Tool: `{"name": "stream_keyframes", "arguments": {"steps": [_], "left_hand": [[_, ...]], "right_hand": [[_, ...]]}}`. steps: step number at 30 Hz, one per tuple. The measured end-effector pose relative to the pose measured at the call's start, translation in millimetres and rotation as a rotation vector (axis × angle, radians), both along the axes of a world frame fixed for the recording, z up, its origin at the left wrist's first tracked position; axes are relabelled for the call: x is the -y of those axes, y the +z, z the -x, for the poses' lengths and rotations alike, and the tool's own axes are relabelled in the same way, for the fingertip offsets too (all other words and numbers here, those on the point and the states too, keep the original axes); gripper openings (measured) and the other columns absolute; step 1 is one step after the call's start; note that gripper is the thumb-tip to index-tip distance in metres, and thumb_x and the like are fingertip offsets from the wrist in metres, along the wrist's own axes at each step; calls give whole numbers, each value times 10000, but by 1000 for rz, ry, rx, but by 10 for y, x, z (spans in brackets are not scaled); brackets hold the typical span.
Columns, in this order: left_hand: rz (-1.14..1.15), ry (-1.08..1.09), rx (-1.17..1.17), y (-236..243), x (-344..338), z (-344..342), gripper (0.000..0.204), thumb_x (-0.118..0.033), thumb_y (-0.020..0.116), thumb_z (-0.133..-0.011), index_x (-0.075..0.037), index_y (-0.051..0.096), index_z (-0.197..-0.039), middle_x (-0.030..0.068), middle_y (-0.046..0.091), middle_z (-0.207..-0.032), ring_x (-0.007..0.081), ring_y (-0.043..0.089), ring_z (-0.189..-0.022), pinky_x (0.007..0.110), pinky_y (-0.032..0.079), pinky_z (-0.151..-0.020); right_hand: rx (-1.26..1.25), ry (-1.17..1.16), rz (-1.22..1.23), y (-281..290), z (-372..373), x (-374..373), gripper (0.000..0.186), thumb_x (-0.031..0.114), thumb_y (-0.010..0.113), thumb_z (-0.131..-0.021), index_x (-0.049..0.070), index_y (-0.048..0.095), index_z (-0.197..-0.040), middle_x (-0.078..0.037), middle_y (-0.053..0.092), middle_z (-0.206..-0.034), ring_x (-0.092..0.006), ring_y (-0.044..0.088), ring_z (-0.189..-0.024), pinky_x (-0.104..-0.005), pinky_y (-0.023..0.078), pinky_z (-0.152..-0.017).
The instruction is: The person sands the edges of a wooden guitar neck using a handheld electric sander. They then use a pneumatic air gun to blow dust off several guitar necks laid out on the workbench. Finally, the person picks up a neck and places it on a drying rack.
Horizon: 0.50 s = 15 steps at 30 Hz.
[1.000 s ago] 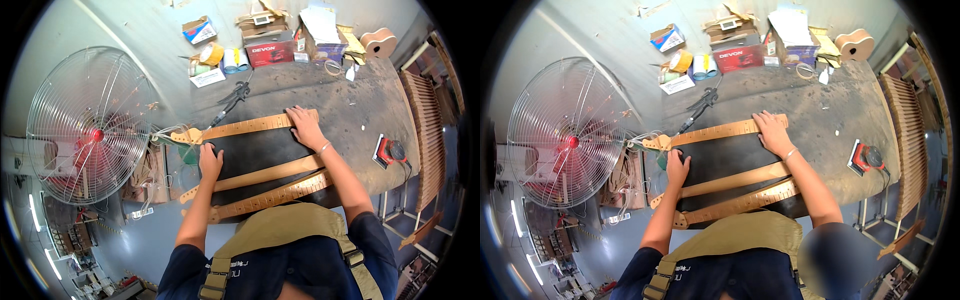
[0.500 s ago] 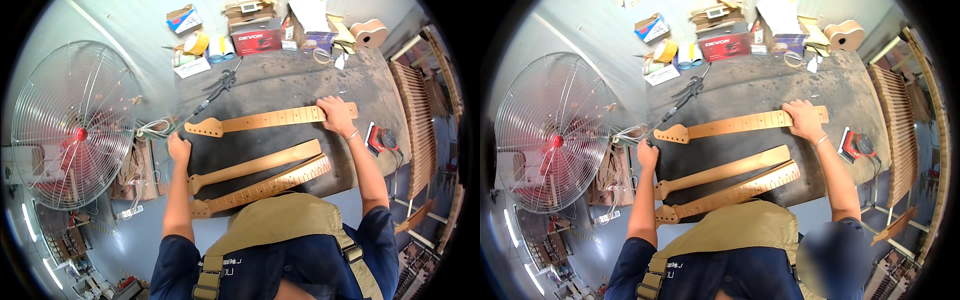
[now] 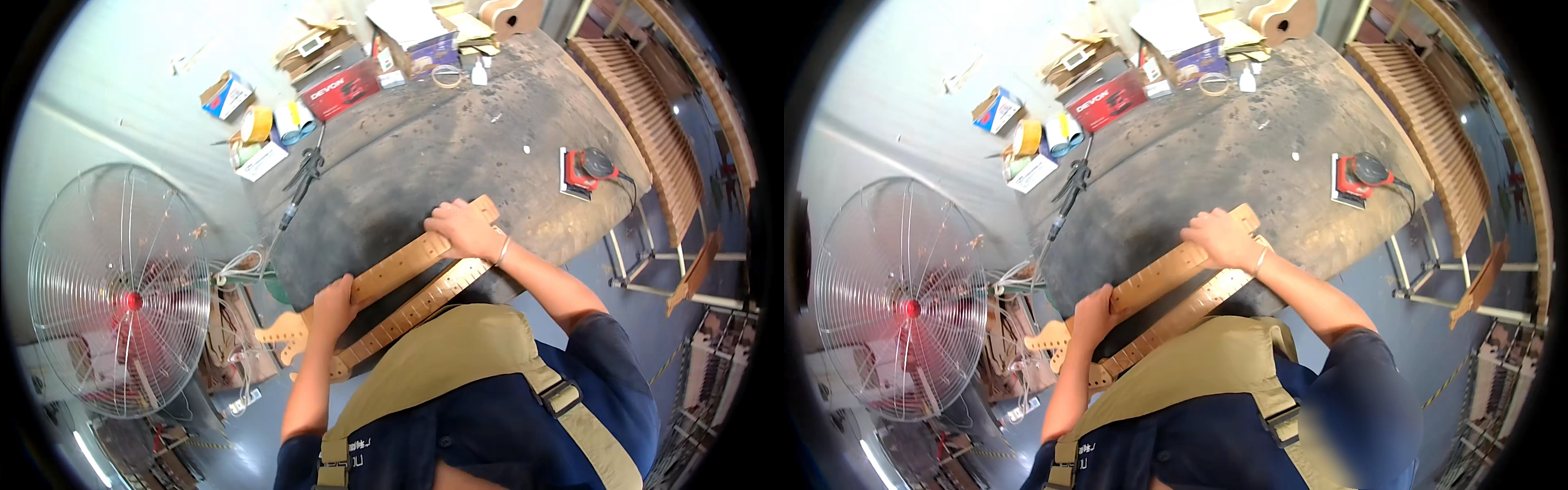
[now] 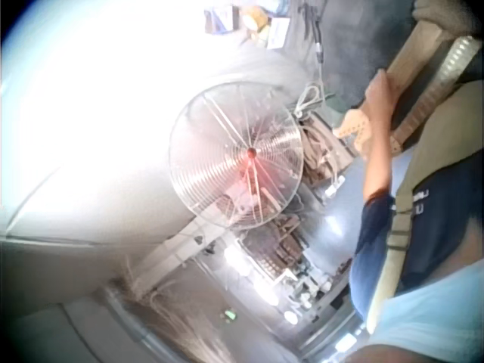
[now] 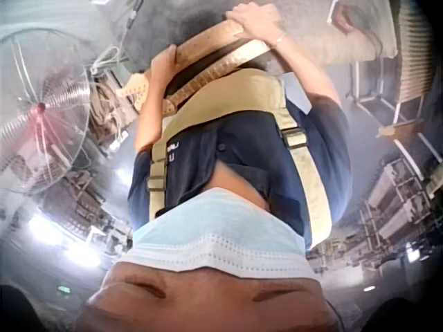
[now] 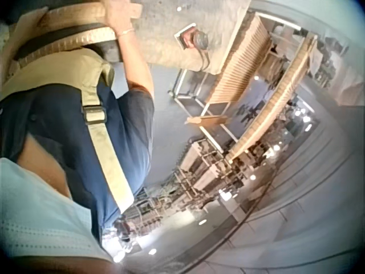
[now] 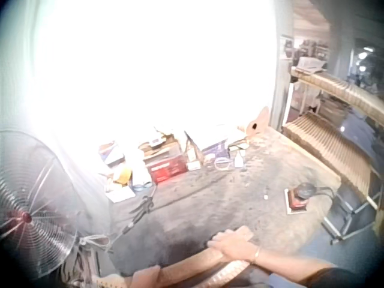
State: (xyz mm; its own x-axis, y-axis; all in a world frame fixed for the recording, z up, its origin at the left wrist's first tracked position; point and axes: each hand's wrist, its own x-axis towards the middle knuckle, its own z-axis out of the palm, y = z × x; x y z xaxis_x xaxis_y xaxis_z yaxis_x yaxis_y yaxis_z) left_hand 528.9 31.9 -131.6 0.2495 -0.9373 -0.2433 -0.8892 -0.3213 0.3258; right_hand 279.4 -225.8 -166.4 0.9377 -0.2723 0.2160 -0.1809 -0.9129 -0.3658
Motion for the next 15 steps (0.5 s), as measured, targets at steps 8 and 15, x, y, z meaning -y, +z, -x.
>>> {"name": "stream_keyframes", "arguments": {"steps": [8, 15], "left_hand": [[10, 19, 28, -368, -273, 184, 463, -262, 911, -768, -53, 559, -985, 147, 641, -1016, 391, 655, -1002, 497, 550, -795], [97, 30, 87, -451, -232, 275, 418, -182, 905, -757, -44, 572, -969, 160, 632, -971, 422, 643, -947, 516, 531, -773]], "right_hand": [[-168, -65, 67, -272, 34, -247, 540, 405, 920, -676, 206, 649, -1099, -12, 579, -983, -231, 555, -1030, -374, 406, -869], [-144, -98, 66, -299, 107, -199, 406, 311, 860, -783, 209, 657, -1119, -28, 607, -1007, -245, 582, -1043, -399, 437, -889]]}}
